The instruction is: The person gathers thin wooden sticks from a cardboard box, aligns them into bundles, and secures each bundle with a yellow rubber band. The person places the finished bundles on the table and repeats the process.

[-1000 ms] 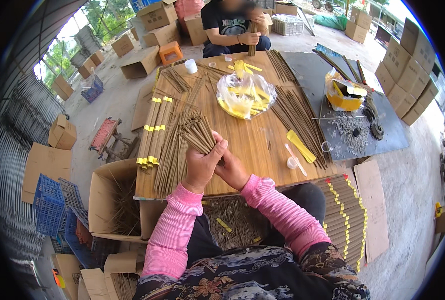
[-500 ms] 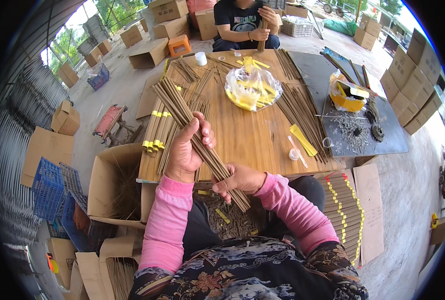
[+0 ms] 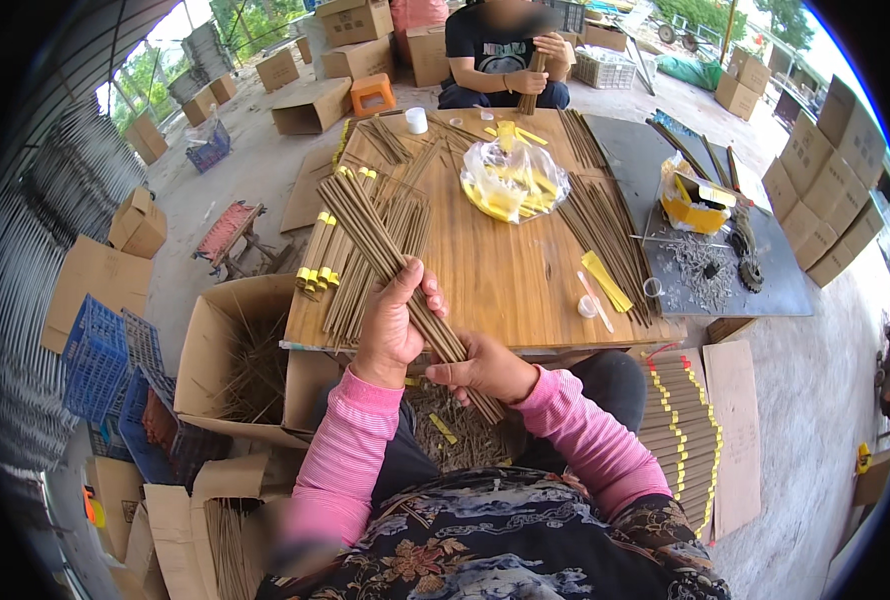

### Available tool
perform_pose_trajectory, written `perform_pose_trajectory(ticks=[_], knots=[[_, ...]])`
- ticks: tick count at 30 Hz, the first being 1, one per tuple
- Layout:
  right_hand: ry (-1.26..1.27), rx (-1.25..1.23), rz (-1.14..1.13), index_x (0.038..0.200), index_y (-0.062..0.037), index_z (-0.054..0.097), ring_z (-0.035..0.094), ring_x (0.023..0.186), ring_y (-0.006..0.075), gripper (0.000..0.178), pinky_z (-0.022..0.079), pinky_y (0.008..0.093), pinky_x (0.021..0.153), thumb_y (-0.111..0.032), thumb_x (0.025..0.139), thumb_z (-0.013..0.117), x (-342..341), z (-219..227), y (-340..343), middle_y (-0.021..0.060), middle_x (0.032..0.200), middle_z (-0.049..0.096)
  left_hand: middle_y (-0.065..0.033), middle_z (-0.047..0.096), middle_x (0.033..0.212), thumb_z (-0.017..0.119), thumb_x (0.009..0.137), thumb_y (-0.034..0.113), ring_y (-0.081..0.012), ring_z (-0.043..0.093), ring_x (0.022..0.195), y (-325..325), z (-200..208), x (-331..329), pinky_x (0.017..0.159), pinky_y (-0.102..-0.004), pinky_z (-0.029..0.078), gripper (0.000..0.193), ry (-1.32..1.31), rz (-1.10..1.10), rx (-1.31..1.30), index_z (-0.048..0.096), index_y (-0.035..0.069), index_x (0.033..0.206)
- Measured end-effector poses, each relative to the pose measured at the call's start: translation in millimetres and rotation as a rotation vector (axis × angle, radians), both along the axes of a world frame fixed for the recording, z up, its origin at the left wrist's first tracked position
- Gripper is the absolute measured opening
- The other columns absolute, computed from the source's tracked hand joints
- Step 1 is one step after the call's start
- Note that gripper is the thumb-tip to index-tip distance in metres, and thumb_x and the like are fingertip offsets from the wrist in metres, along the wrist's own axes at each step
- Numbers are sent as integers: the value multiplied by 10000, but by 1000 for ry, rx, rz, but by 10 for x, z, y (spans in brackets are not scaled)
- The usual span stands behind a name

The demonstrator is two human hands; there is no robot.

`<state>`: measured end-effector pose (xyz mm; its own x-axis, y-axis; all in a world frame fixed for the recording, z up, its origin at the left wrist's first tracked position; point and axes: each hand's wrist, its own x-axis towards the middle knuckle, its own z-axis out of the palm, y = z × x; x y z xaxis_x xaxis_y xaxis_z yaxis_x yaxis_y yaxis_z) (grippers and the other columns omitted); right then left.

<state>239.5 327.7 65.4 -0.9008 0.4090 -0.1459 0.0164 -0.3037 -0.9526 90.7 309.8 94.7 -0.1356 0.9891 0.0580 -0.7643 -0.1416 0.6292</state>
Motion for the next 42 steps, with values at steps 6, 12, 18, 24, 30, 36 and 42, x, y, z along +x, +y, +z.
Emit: perform_pose_trajectory(ticks=[6,12,18,24,30,36,42], knots=[[94,494,-422,900,11,575,539,651,139,235,437,255,588,-199,811,633,49,-80,-21,61,740,549,-28,521,670,625,817,205,-133,502,566,-32,-104,-146,527,-275,440,141,-17,154,-37,529,103,832],[-74,913,-492,804,1,610,575,644,242,169,450,308,585,-168,792,619,-23,80,-37,121,729,571,-46,558,699,627,813,249,-156,546,606,-78,-175,-246,562,-300,481,191,7,216,-79,540,78,813],[-140,860,-494,808,-2,603,578,633,249,166,451,318,576,-166,795,613,-130,130,-43,127,722,583,-93,605,752,629,806,287,-191,600,696,-92,-281,-485,659,-341,528,279,-74,269,-128,569,15,796],[-198,572,-588,783,30,579,492,549,75,225,415,237,502,-187,845,577,-231,-98,257,16,586,520,-40,569,693,625,813,230,-151,554,634,-133,-430,-851,613,-303,494,187,-151,382,-136,548,62,788],[-427,355,-614,748,22,581,518,472,105,229,426,260,436,-192,823,554,-735,-832,852,37,551,539,11,481,631,614,827,231,-88,425,536,-152,-308,-1034,506,-232,365,187,-115,385,-27,487,121,743],[-317,217,-429,817,35,584,563,526,129,181,464,264,453,-145,808,558,-1187,-1075,923,64,635,576,6,477,619,618,821,201,-95,428,522,-111,-163,-1012,489,-237,368,149,-61,332,27,510,113,768],[-68,59,-368,975,32,563,579,737,126,202,483,255,673,-52,796,521,-701,-775,1054,68,823,591,-1,480,619,604,823,140,-98,450,514,68,-2,-752,472,-239,380,73,125,303,96,534,118,821]])
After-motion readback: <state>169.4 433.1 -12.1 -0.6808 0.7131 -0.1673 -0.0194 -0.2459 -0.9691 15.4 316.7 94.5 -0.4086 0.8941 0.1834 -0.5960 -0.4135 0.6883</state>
